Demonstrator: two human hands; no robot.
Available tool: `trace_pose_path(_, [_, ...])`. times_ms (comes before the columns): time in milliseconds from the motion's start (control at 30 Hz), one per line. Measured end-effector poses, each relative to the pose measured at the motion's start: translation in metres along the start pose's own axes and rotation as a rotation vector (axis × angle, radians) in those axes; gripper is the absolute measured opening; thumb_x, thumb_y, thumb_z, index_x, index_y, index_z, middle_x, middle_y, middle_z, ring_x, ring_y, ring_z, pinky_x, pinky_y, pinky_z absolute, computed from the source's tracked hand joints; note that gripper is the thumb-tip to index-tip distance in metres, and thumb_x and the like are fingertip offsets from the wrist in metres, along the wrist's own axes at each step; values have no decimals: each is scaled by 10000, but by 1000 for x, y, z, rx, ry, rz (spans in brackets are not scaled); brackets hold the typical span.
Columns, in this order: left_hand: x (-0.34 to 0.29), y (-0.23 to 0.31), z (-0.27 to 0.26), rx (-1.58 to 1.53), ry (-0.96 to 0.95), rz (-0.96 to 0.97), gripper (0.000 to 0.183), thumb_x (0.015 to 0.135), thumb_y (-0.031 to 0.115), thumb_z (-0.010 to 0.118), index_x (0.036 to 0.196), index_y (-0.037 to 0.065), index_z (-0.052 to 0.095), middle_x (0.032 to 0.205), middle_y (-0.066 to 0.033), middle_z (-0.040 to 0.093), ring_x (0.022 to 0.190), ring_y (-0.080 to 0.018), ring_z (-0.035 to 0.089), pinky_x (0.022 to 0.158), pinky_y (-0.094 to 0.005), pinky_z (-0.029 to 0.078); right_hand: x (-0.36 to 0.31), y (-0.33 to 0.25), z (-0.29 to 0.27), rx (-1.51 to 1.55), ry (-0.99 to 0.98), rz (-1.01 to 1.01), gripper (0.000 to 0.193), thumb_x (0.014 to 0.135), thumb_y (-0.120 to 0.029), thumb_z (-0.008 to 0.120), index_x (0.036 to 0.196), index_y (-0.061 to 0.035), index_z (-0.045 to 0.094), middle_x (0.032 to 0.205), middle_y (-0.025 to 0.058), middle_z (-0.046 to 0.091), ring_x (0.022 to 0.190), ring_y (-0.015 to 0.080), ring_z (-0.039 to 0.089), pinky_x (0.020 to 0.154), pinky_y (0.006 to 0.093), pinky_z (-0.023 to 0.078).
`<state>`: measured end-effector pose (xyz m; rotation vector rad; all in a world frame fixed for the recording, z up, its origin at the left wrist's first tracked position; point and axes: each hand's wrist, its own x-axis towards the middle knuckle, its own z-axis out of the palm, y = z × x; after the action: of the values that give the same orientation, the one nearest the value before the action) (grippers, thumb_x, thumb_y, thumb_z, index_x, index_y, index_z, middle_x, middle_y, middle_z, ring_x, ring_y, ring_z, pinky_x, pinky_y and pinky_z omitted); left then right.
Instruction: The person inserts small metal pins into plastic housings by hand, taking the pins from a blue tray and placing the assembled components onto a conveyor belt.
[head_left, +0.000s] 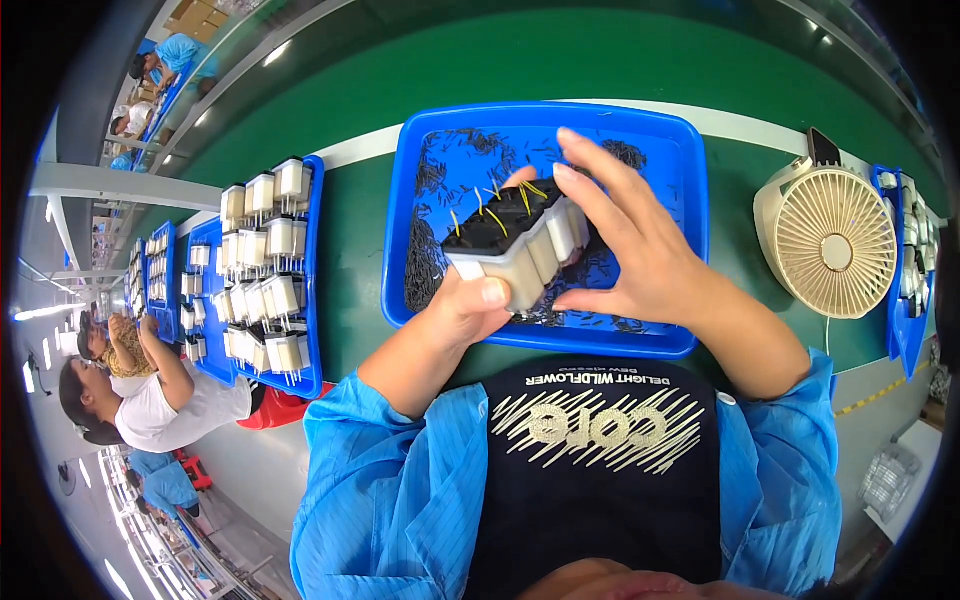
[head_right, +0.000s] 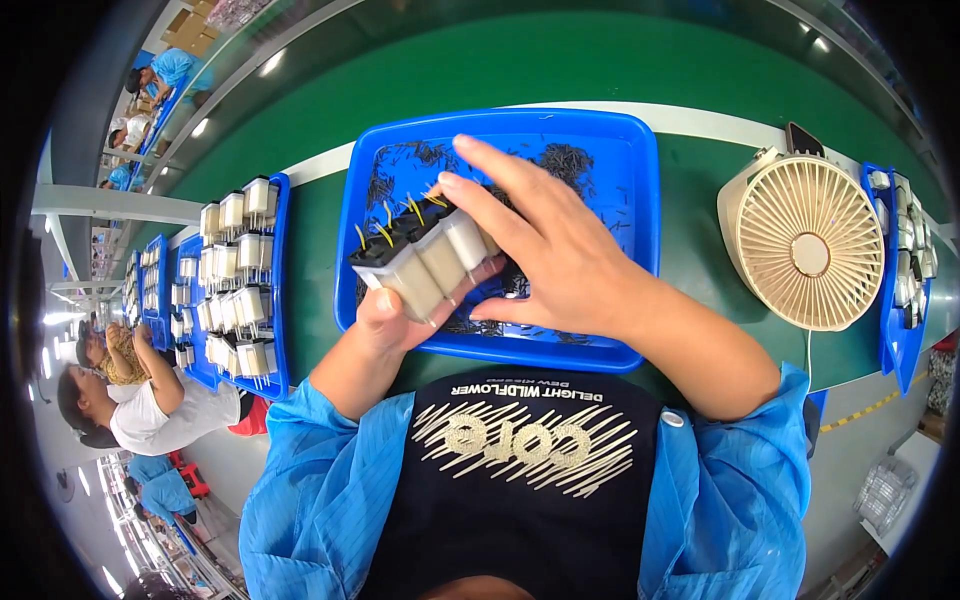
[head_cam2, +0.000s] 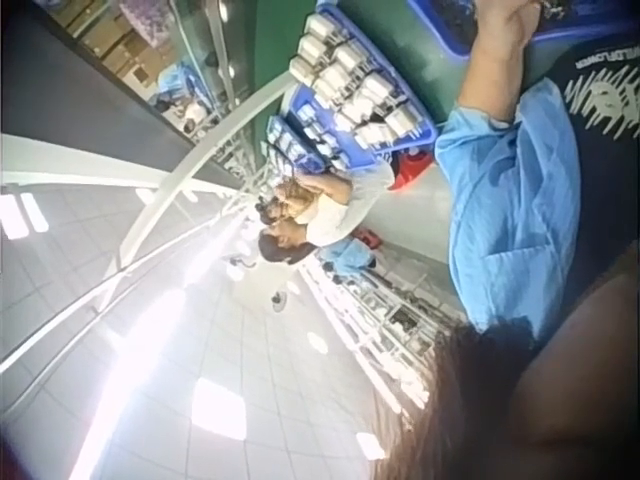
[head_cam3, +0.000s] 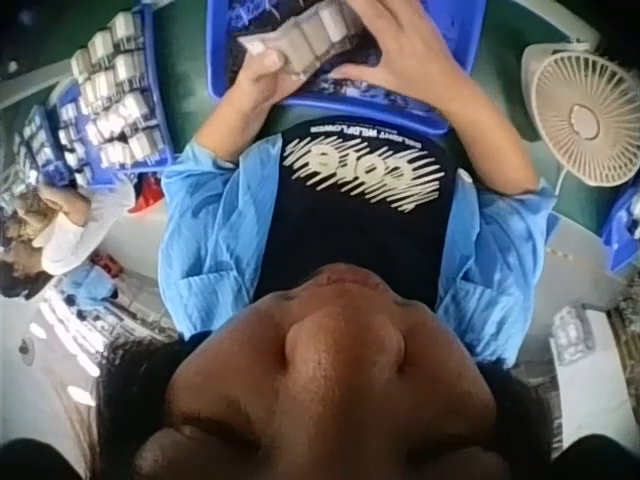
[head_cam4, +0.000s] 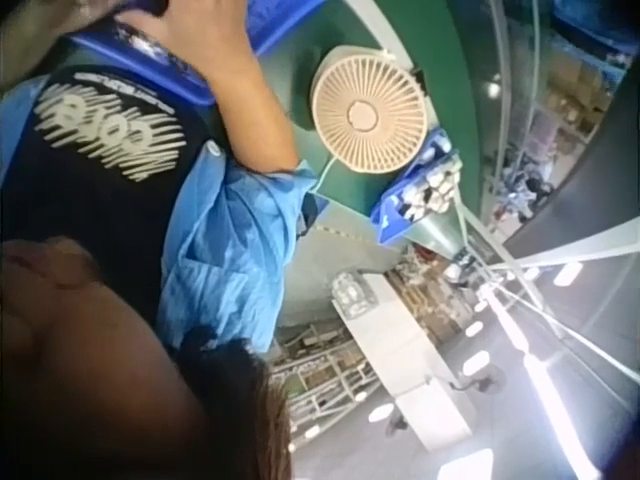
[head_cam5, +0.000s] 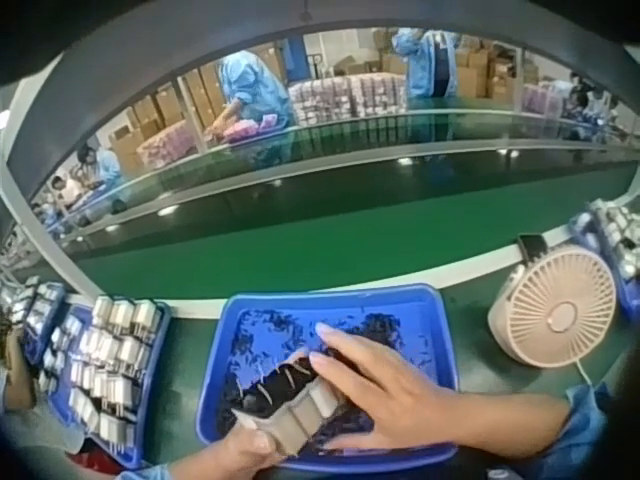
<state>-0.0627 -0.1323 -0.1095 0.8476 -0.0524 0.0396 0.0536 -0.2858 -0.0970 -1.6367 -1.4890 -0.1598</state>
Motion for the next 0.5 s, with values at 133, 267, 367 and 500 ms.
trace_pose_path(133, [-6, -5, -14, -154, -84, -121, 906, 724, 396, 737, 1410, 22, 278, 1367, -199, 413, 1246, -333, 457, 1052, -473, 382, -3, 2, 4, 42, 3, -3, 935, 559, -188, 841, 1358, -15, 387, 1328, 182, 456, 1149, 352, 510, 951, 422, 443])
trace_pose_path(267, [-7, -4, -13, -184, -68, -164, 860, 730, 401, 738, 1371, -9, 337, 1347, -199, 443, 1230, -334, 476, 1047, -468, 393, -5, 4, 4, 55, 12, 14, 879, 558, -192, 838, 1323, -26, 437, 1264, 167, 507, 1108, 343, 533, 910, 405, 468])
trace_pose_path(367, [-5, -5, -13, -200, -93, -177, 856, 742, 430, 722, 1372, -5, 340, 1349, -203, 443, 1250, -338, 456, 1048, -461, 391, -5, 7, 4, 74, 3, 16, 835, 559, -204, 837, 1292, -40, 473, 1214, 151, 527, 1068, 328, 549, 882, 400, 480])
trace_pose_path(500, [-7, -3, -15, -147, -146, -250, 899, 772, 628, 569, 1442, 102, 282, 1449, -169, 329, 1348, -367, 306, 1100, -521, 261, -8, 10, 4, 90, 9, -20, 772, 568, -219, 849, 1242, -28, 527, 1163, 139, 560, 1038, 303, 569, 873, 389, 479])
